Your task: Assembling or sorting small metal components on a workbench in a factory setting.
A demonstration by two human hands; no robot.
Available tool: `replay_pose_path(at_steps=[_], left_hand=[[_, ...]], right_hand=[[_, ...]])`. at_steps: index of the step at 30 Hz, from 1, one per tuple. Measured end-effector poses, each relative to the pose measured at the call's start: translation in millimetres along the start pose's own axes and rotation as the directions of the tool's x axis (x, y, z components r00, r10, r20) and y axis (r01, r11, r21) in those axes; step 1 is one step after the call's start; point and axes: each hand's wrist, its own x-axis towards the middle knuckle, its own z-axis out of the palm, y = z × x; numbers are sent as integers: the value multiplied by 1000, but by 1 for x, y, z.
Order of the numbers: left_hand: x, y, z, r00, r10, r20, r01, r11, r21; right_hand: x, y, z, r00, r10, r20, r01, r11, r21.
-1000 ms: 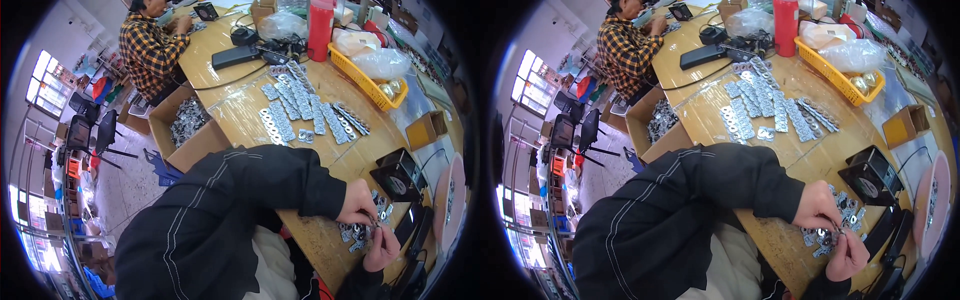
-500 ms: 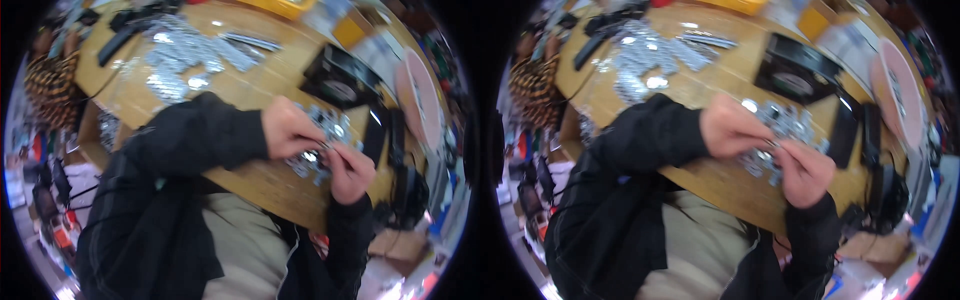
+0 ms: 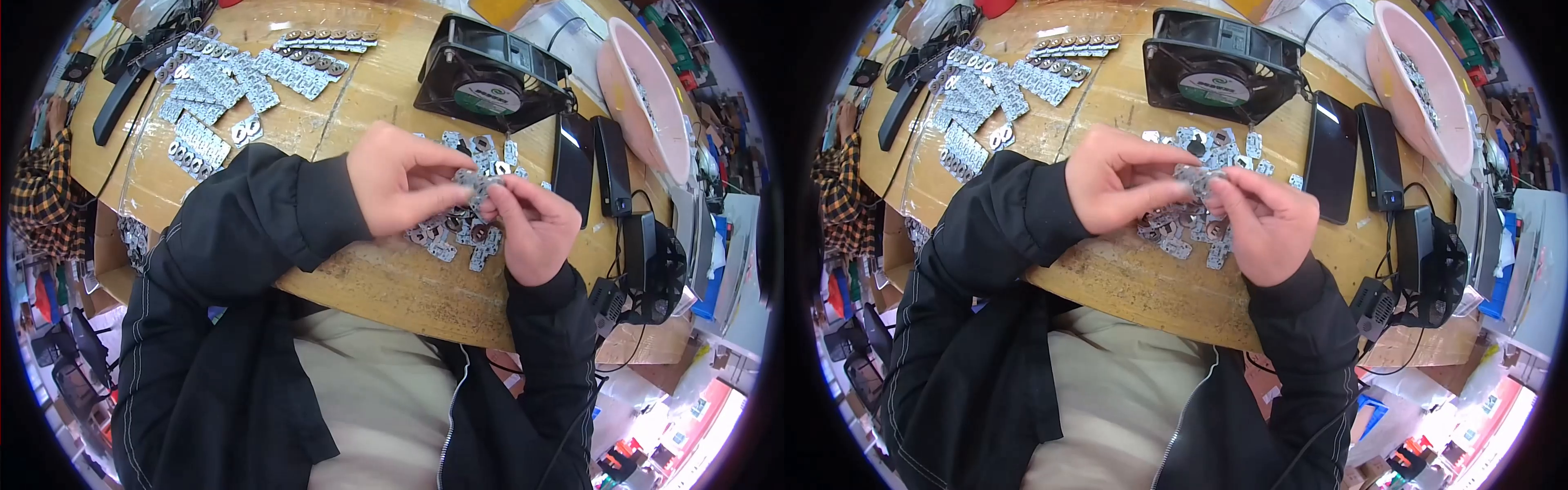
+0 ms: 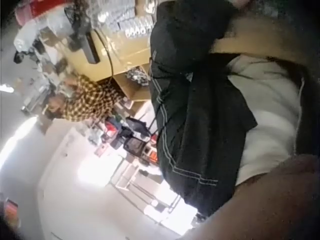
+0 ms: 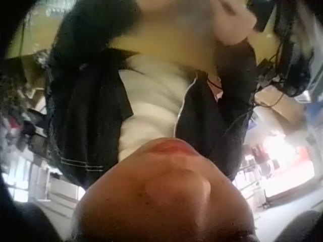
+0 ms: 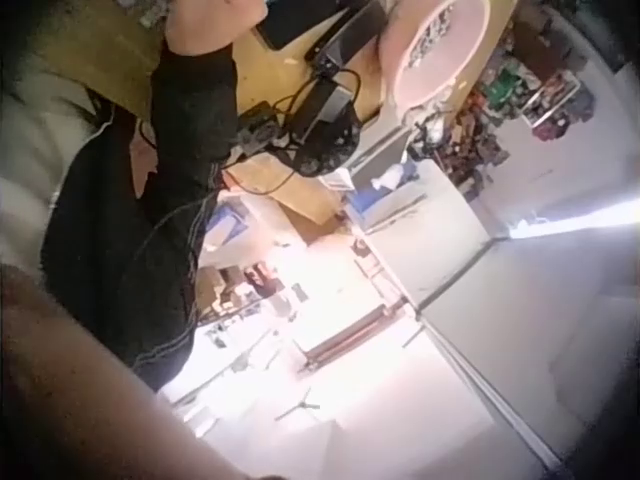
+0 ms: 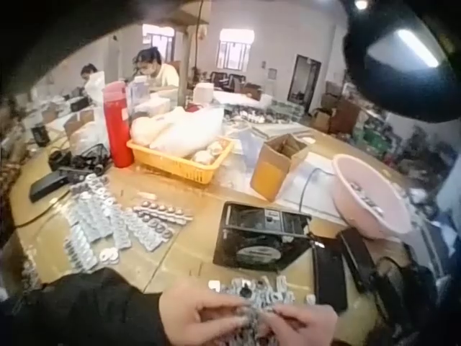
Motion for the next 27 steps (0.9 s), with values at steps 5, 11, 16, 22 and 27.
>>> replay_pose_path(at_steps=[5, 11, 16, 22, 27], left_hand=[[0, -4, 3, 991, -72, -111, 73, 997, 0], [-1, 1, 1, 983, -167, -75, 164, 986, -43], [1, -5, 0, 966, -255, -28, 253, 965, -61], [-3, 1, 17, 945, 84, -317, -34, 987, 159], [-3, 3, 15, 938, 70, -340, -6, 983, 185]], right_hand=[[-3, -6, 5, 997, -58, -42, 52, 991, -124], [-1, -3, 6, 994, -104, -40, 95, 979, -179], [1, 1, 1, 998, -62, 27, 65, 989, -136], [-6, -7, 14, 974, -186, -127, 148, 954, -259], [-4, -8, 16, 970, -183, -159, 147, 965, -217]])
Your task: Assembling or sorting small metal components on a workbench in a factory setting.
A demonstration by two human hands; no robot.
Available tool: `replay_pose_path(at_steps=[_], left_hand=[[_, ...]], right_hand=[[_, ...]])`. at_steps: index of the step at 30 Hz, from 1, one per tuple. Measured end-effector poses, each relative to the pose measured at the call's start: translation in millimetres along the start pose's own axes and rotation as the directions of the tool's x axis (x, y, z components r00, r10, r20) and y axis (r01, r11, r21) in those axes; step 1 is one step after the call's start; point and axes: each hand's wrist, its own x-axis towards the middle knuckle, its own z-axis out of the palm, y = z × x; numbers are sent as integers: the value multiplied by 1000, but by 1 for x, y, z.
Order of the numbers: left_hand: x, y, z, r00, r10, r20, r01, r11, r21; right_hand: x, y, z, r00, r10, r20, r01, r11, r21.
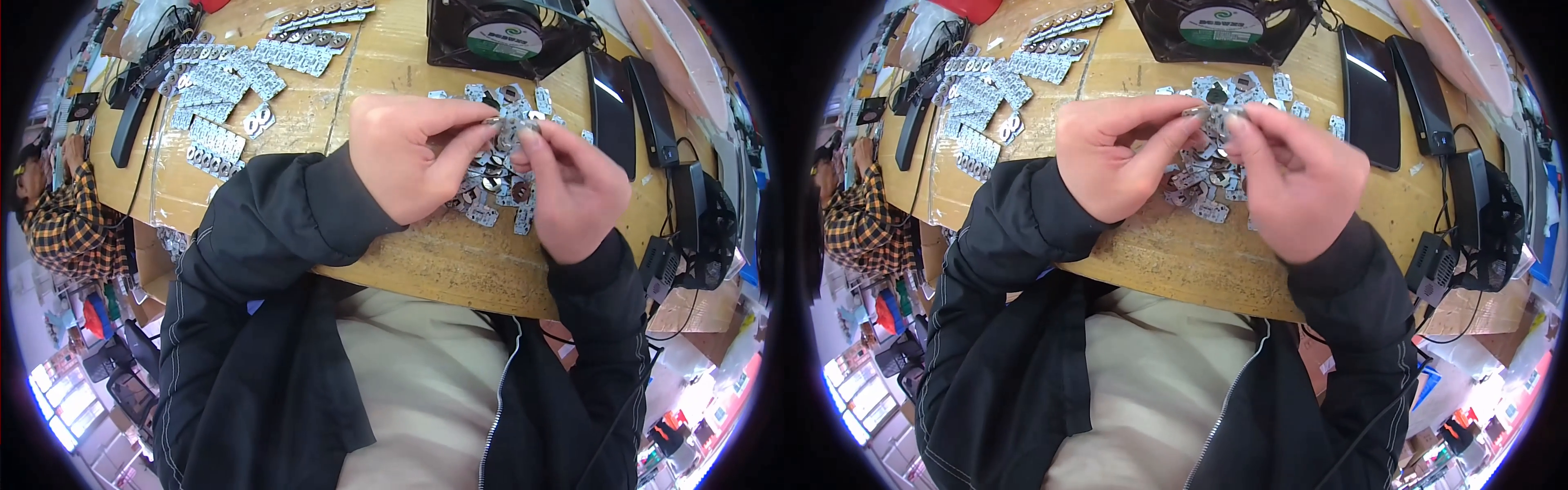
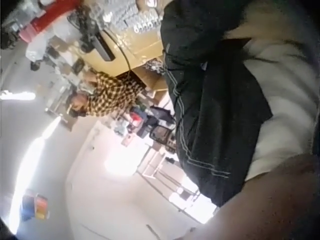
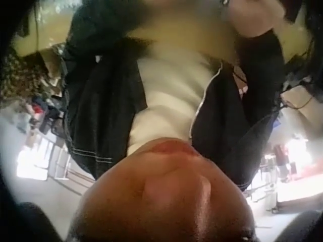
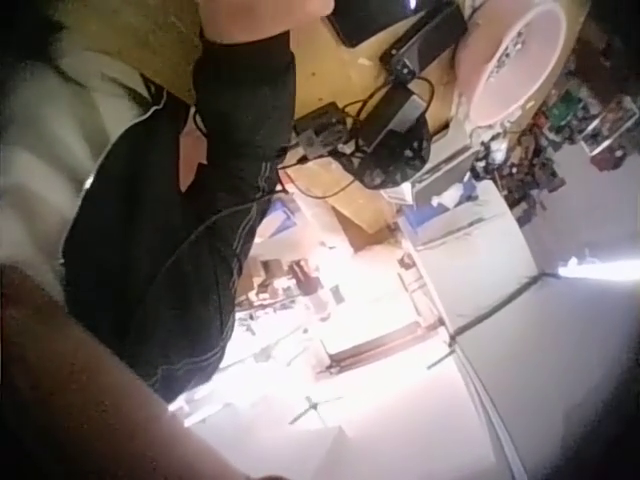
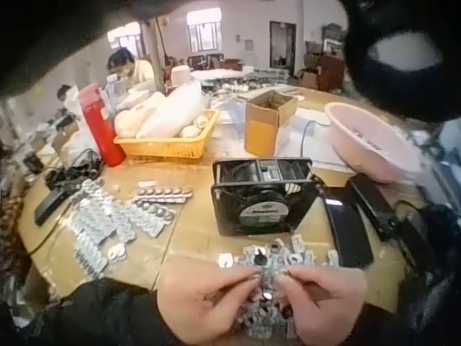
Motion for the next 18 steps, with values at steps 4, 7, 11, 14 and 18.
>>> replay_pose_path(at_steps=[4, 7, 11, 14, 18], left_hand=[[9, -10, -12, 888, 417, 193, -460, 819, 343], [11, -16, -12, 783, 575, 237, -621, 703, 347], [11, -15, -12, 765, 583, 272, -643, 682, 348], [10, -14, -11, 778, 566, 274, -628, 681, 377], [10, -15, -11, 779, 571, 258, -625, 681, 381]], right_hand=[[11, 21, -8, 932, 321, 171, -363, 842, 399], [13, 29, -8, 896, 367, 250, -444, 747, 495], [15, 30, -10, 899, 324, 295, -432, 773, 466], [13, 29, -10, 889, 339, 307, -448, 778, 440], [14, 28, -9, 891, 340, 303, -448, 770, 454]])
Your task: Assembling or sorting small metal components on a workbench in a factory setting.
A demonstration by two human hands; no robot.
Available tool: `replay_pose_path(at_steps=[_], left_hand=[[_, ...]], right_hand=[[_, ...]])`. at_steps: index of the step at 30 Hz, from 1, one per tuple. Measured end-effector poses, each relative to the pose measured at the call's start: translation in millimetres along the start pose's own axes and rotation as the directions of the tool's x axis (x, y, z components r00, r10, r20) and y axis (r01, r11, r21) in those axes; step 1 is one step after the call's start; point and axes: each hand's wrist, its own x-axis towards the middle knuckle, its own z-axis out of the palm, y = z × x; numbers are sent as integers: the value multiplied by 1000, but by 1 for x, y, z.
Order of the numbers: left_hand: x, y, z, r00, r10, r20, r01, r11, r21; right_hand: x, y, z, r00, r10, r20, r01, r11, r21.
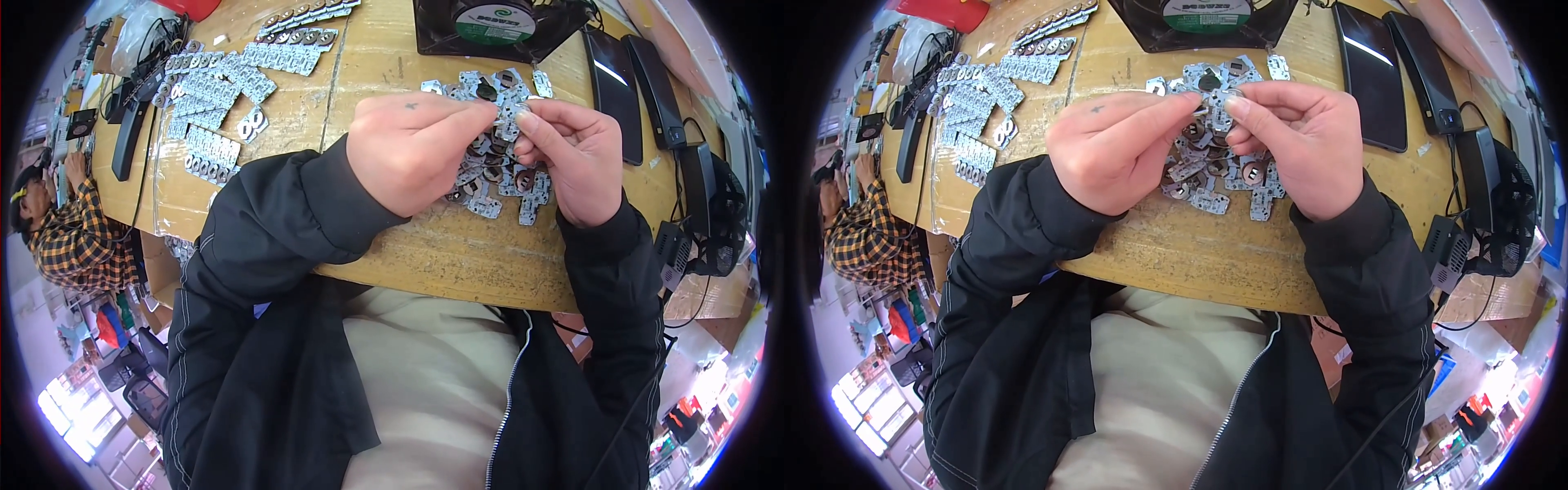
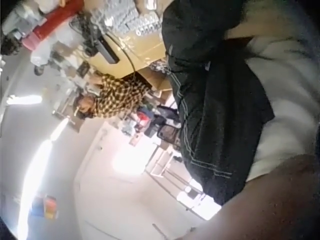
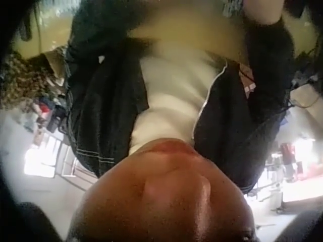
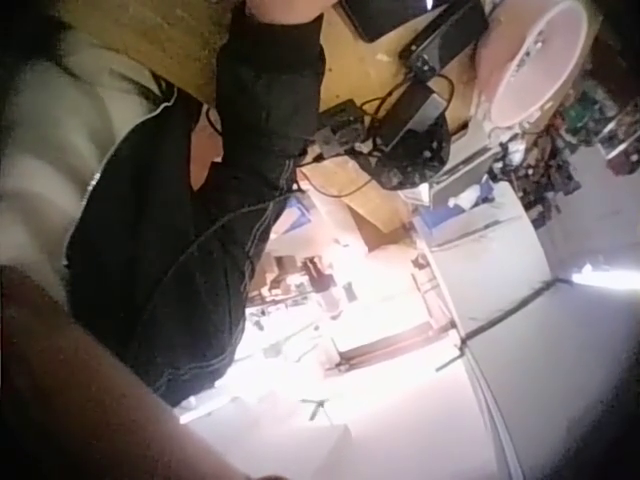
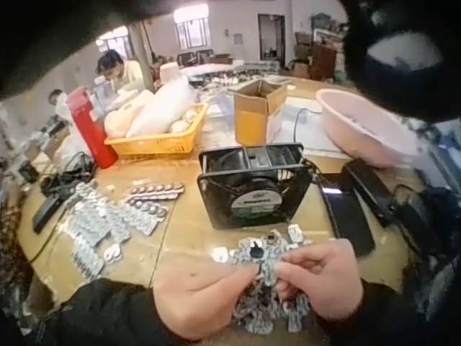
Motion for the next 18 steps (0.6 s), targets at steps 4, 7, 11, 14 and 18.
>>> replay_pose_path(at_steps=[4, 7, 11, 14, 18], left_hand=[[-1, -1, 0, 1000, -10, 2, 10, 1000, 6], [0, -1, 1, 1000, 21, 4, -21, 1000, -9], [-4, -3, 4, 997, 80, 0, -80, 996, -44], [-1, -4, 1, 998, 56, 9, -56, 997, -54], [5, 0, -3, 986, -167, -14, 165, 982, -91]], right_hand=[[0, -2, 0, 1000, 15, -5, -15, 999, -33], [-2, -2, 2, 999, 50, -12, -50, 998, -31], [-4, 0, 3, 998, 12, -69, -11, 1000, 19], [-3, -2, 1, 998, 22, -63, -21, 1000, 6], [-6, -12, -6, 999, 48, 0, -48, 994, -97]])
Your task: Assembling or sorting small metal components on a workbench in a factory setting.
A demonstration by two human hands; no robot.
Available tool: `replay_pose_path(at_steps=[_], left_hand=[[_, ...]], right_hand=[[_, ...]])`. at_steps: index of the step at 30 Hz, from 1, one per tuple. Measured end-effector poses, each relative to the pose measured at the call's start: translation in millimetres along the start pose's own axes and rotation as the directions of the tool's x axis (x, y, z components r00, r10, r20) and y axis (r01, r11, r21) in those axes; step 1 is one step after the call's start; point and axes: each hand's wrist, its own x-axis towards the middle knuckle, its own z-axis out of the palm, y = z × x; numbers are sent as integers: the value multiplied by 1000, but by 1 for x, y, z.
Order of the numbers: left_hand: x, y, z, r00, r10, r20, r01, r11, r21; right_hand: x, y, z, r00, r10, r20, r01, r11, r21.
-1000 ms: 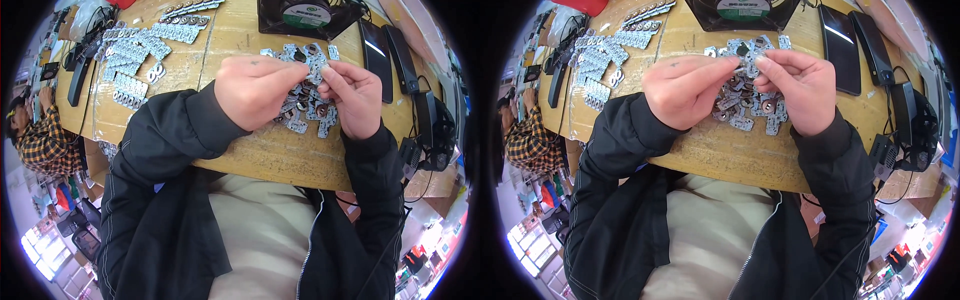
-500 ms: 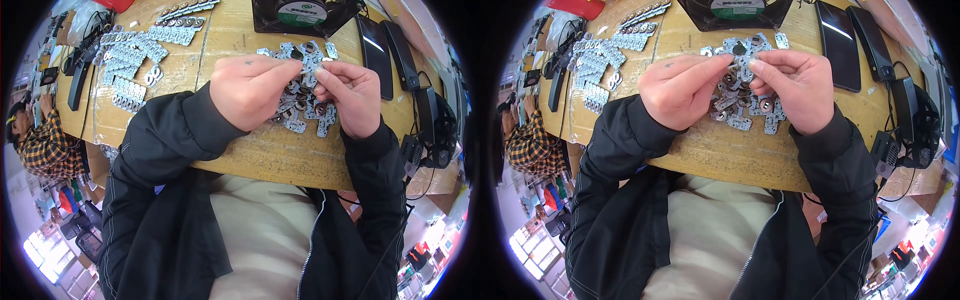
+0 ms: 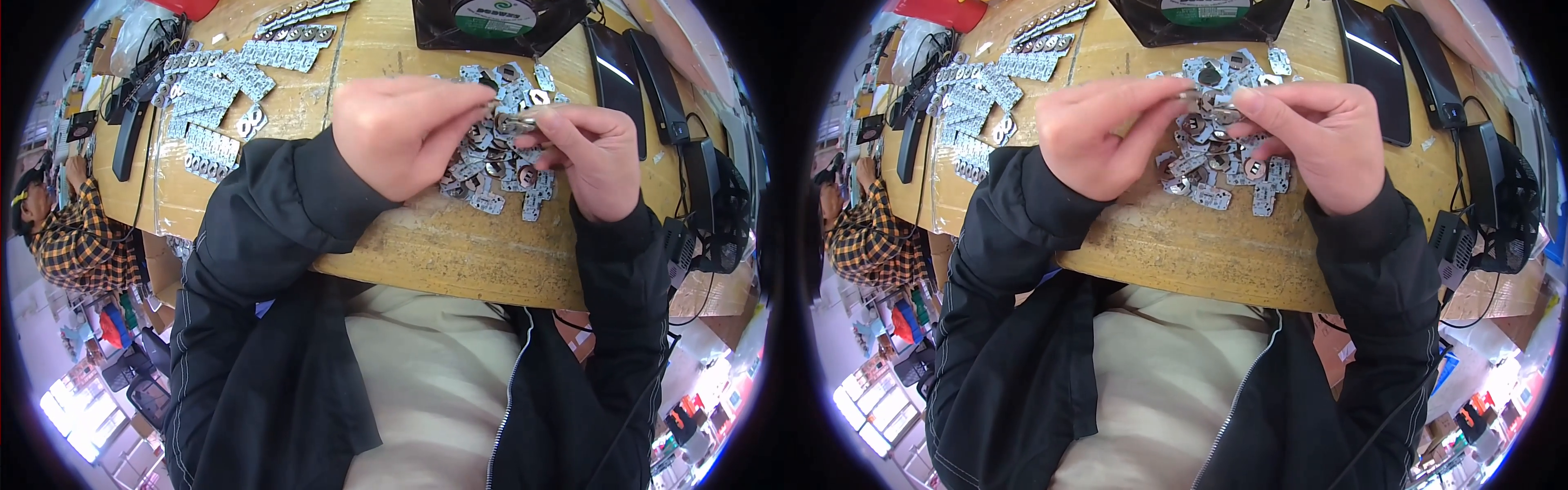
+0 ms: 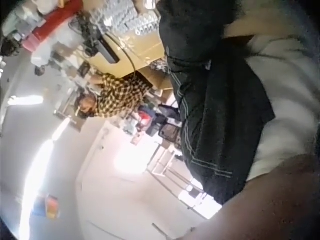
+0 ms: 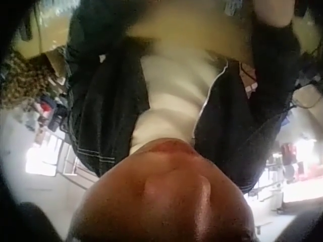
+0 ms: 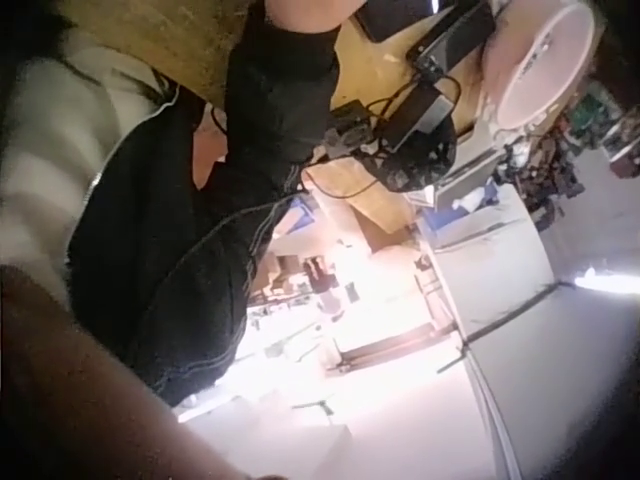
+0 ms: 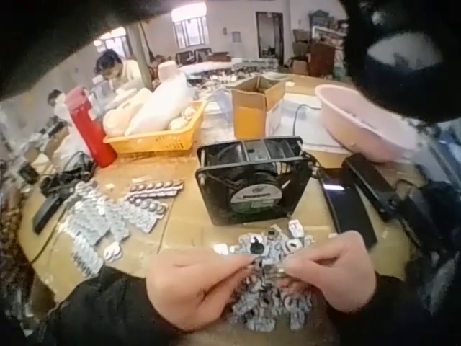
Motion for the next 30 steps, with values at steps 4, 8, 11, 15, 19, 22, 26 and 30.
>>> replay_pose_path(at_steps=[4, 8, 11, 15, 19, 22, 26, 30], left_hand=[[3, -2, -1, 993, -120, 22, 121, 988, -92], [-2, 1, 1, 959, -253, 124, 279, 919, -280], [-2, 4, -1, 931, -268, 250, 338, 889, -307], [-4, -1, 7, 937, -323, 129, 344, 809, -477], [0, -1, 1, 979, -132, 157, 181, 916, -357], [1, 4, -3, 958, -179, 226, 247, 912, -326], [-3, 8, -1, 891, -344, 297, 444, 799, -406], [-4, 7, 2, 740, -479, 471, 652, 339, -679]], right_hand=[[-1, -1, -2, 994, -105, 38, 110, 972, -209], [-4, -1, 2, 994, -107, 8, 107, 984, -145], [-2, 3, 2, 991, -130, -31, 126, 985, -114], [-5, 2, 5, 951, -307, -29, 301, 945, -128], [-10, -2, 2, 921, -367, 133, 389, 890, -238], [-10, -1, 3, 898, -395, 192, 435, 860, -265], [-9, 1, 7, 931, -320, 173, 359, 887, -291], [-4, 8, 9, 972, -235, 15, 235, 968, -87]])
